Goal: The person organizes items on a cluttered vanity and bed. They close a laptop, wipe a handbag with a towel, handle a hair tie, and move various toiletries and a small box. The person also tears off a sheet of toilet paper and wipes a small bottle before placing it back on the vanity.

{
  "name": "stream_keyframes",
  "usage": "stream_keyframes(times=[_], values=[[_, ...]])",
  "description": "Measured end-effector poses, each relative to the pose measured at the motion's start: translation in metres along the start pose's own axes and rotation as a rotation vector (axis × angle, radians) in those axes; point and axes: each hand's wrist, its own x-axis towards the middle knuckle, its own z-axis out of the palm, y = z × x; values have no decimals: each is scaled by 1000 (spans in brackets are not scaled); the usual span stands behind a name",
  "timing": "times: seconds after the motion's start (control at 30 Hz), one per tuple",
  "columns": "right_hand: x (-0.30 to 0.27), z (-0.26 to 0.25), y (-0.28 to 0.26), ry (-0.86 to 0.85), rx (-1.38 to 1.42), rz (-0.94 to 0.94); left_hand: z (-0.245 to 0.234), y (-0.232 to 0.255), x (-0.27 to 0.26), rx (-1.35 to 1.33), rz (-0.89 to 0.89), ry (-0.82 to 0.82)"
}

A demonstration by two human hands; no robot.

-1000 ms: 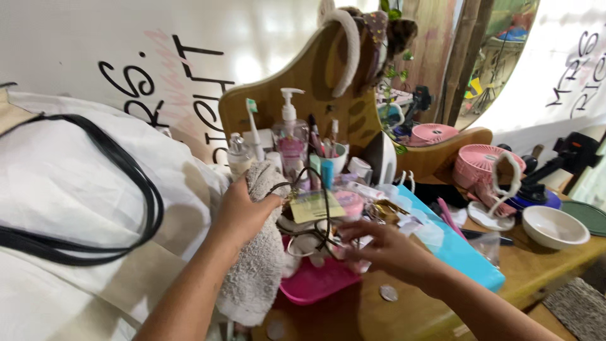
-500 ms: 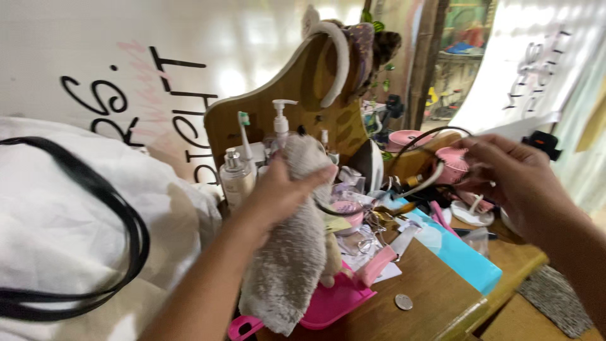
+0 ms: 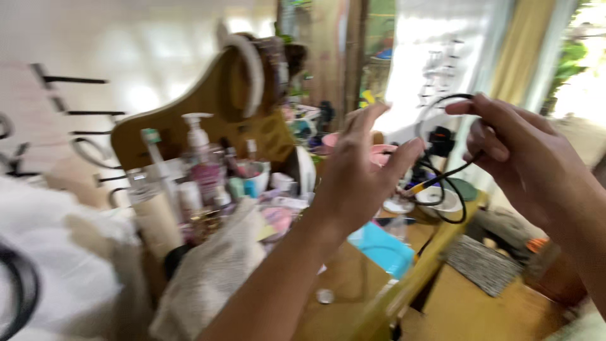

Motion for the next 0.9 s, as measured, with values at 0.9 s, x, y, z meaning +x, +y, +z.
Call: stream_keyframes(times=[0.9], values=[[-80, -162, 26, -437, 819, 372, 161, -20, -34, -438, -1037, -387]])
